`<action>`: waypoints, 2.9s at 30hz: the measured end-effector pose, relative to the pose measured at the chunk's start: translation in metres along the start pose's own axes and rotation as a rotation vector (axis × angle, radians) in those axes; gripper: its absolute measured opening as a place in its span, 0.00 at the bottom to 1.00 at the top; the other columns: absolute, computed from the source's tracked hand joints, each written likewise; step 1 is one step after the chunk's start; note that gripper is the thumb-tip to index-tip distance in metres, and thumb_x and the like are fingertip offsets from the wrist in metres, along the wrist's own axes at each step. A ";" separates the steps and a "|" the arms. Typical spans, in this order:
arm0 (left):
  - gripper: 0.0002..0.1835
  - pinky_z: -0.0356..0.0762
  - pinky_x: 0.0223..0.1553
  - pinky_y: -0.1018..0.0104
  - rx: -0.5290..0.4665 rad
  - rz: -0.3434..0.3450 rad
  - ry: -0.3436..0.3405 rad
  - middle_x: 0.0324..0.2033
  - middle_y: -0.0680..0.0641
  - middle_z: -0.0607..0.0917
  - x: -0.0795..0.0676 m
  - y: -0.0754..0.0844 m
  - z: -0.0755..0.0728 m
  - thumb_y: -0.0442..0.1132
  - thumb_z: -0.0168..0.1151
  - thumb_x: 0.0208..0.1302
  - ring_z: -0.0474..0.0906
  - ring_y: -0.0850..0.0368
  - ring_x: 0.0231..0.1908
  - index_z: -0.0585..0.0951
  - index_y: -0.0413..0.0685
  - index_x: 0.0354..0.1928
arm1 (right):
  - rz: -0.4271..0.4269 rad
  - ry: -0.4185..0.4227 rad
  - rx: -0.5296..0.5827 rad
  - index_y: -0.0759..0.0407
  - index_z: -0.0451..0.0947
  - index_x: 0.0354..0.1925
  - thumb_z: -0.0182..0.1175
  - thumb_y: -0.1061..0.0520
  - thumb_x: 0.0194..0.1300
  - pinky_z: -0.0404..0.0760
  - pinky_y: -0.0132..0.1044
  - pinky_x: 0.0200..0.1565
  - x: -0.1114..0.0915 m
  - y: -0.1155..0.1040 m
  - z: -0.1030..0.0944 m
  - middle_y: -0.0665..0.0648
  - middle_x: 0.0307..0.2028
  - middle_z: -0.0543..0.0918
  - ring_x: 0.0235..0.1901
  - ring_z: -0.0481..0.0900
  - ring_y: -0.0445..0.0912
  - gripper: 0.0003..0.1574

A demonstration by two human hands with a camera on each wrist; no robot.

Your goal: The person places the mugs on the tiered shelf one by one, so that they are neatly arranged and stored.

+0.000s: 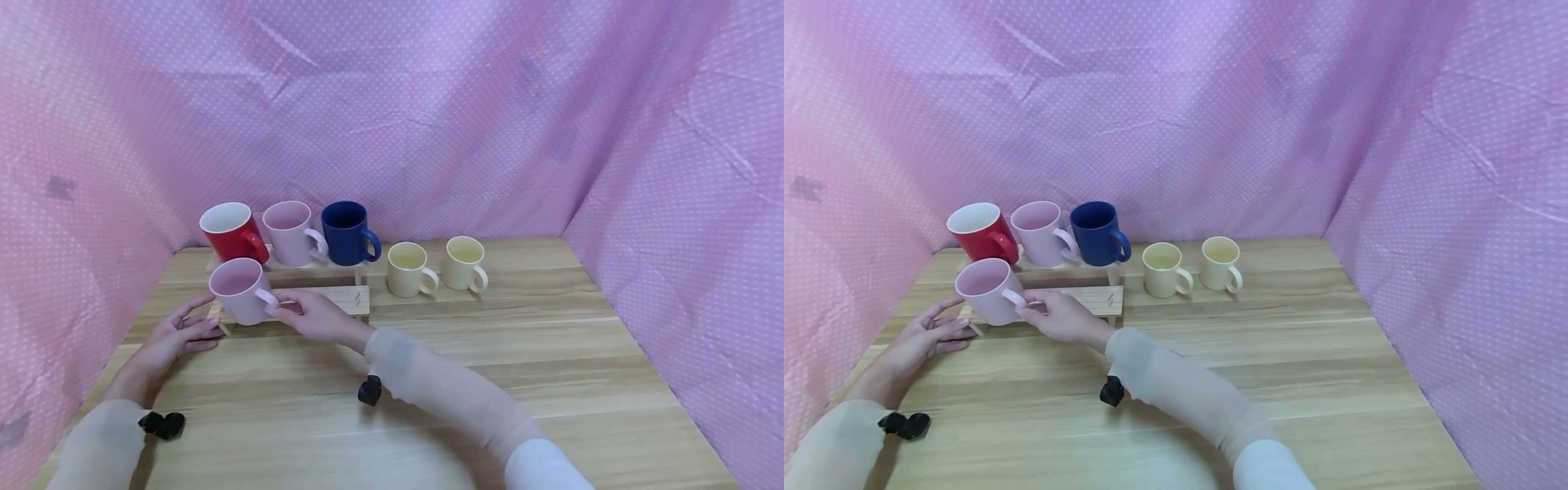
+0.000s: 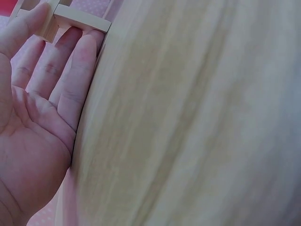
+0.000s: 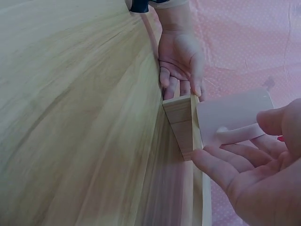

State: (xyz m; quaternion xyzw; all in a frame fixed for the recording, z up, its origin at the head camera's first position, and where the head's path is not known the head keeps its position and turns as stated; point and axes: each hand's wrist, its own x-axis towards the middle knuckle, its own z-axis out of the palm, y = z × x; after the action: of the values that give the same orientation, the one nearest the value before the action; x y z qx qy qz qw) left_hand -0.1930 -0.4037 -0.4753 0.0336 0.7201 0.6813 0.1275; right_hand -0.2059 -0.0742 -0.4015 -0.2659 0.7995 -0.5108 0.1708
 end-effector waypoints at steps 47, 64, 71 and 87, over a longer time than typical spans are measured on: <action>0.31 0.86 0.47 0.63 0.067 0.017 -0.003 0.48 0.55 0.87 -0.001 -0.003 0.000 0.38 0.56 0.77 0.86 0.59 0.47 0.61 0.60 0.78 | 0.056 0.586 0.054 0.62 0.53 0.77 0.60 0.54 0.75 0.59 0.63 0.72 -0.177 0.146 -0.245 0.68 0.74 0.61 0.72 0.58 0.65 0.42; 0.30 0.86 0.47 0.64 0.106 0.009 0.009 0.49 0.58 0.87 -0.002 -0.005 -0.001 0.39 0.56 0.78 0.85 0.59 0.48 0.61 0.64 0.76 | 0.190 0.462 0.277 0.64 0.50 0.77 0.54 0.51 0.79 0.76 0.54 0.64 -0.170 0.175 -0.238 0.71 0.71 0.61 0.68 0.64 0.62 0.40; 0.29 0.86 0.47 0.64 0.096 0.030 0.002 0.49 0.59 0.86 -0.002 -0.004 -0.002 0.38 0.55 0.78 0.85 0.61 0.47 0.62 0.63 0.75 | 0.218 0.447 0.292 0.75 0.65 0.65 0.46 0.41 0.81 0.74 0.47 0.67 -0.167 0.176 -0.236 0.72 0.68 0.68 0.65 0.70 0.57 0.38; 0.29 0.87 0.46 0.64 0.122 0.011 0.000 0.48 0.60 0.86 -0.001 -0.004 -0.002 0.40 0.56 0.78 0.85 0.61 0.47 0.62 0.64 0.75 | 0.185 0.500 0.333 0.78 0.73 0.52 0.49 0.44 0.80 0.81 0.38 0.57 -0.170 0.182 -0.231 0.59 0.49 0.82 0.52 0.80 0.48 0.34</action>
State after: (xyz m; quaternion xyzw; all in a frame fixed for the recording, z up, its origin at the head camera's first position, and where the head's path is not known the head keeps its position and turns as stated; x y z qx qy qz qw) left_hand -0.1923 -0.4057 -0.4794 0.0454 0.7602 0.6366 0.1216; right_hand -0.2414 0.2570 -0.4699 -0.0266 0.7429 -0.6666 0.0557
